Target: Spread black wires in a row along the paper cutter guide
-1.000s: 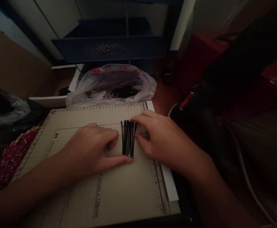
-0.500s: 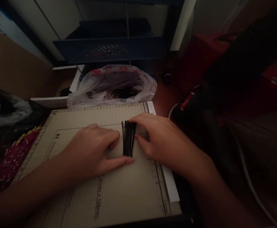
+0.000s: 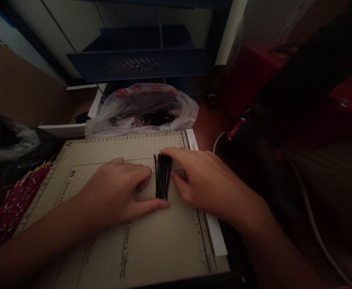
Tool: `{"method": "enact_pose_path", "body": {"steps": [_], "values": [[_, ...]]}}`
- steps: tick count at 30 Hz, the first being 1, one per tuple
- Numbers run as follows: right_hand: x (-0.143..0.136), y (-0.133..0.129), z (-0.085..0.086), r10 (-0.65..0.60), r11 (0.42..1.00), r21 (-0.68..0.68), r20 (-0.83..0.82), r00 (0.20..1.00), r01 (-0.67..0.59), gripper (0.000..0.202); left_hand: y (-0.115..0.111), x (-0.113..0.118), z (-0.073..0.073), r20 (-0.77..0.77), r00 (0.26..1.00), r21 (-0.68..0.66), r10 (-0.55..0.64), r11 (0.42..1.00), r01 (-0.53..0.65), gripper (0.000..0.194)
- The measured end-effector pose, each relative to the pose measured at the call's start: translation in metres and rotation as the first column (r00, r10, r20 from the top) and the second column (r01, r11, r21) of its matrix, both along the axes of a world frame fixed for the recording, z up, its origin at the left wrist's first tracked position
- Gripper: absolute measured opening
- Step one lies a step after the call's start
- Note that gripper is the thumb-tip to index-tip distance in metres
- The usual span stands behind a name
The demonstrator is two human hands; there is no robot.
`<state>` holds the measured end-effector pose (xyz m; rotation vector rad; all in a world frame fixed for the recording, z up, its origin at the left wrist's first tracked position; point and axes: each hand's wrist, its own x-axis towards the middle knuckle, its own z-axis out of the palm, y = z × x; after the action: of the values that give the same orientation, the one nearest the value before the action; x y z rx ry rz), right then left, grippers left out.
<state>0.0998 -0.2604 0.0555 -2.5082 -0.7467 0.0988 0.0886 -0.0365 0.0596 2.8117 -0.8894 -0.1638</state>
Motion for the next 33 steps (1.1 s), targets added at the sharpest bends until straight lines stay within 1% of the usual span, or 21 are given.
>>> {"method": "enact_pose_path", "body": {"steps": [5,10,14,18,20,22,25,29,33], "values": [[0.0001,0.0010,-0.0007,0.019,1.000,-0.012,0.038,0.999,-0.018,0.048,-0.0010,0.0006,0.0009,0.010,1.000,0.011,0.007,1.000,-0.007,0.059],[-0.0012,0.0039,-0.0037,0.001,0.998,-0.059,0.007,1.000,0.000,0.049,-0.0021,-0.0006,0.0018,-0.011,1.000,0.032,0.013,0.999,-0.013,0.058],[-0.0026,0.0046,-0.0046,0.012,0.999,-0.044,0.037,0.999,-0.010,0.051,-0.0010,-0.0001,0.0003,-0.004,1.000,0.034,0.012,0.999,-0.012,0.058],[-0.0019,0.0045,-0.0039,0.026,0.999,-0.030,0.034,0.999,-0.025,0.046,0.0000,0.0004,0.0008,0.008,1.000,0.014,0.004,1.000,-0.005,0.062],[-0.0010,0.0046,-0.0037,0.029,1.000,0.001,0.049,0.998,-0.029,0.045,-0.0012,-0.0007,0.0020,-0.003,0.999,-0.009,0.032,0.999,-0.032,0.068],[-0.0005,0.0044,-0.0036,0.023,0.999,0.034,0.075,0.997,-0.026,0.047,-0.0037,-0.0028,0.0023,-0.023,0.995,-0.024,0.092,0.995,-0.093,0.069],[-0.0005,0.0034,-0.0033,-0.007,0.999,0.038,0.096,0.995,0.003,0.053,-0.0076,-0.0059,-0.0009,-0.009,0.983,-0.036,0.181,0.983,-0.182,0.062],[0.0001,0.0005,-0.0035,-0.005,1.000,0.023,0.102,0.995,0.002,0.056,-0.0070,-0.0054,-0.0068,0.018,0.973,-0.075,0.229,0.971,-0.227,0.053],[0.0006,-0.0010,-0.0040,-0.034,0.999,0.006,0.126,0.991,0.033,0.053,-0.0004,-0.0002,-0.0058,-0.090,0.962,-0.137,0.258,0.954,-0.268,0.040]]}}
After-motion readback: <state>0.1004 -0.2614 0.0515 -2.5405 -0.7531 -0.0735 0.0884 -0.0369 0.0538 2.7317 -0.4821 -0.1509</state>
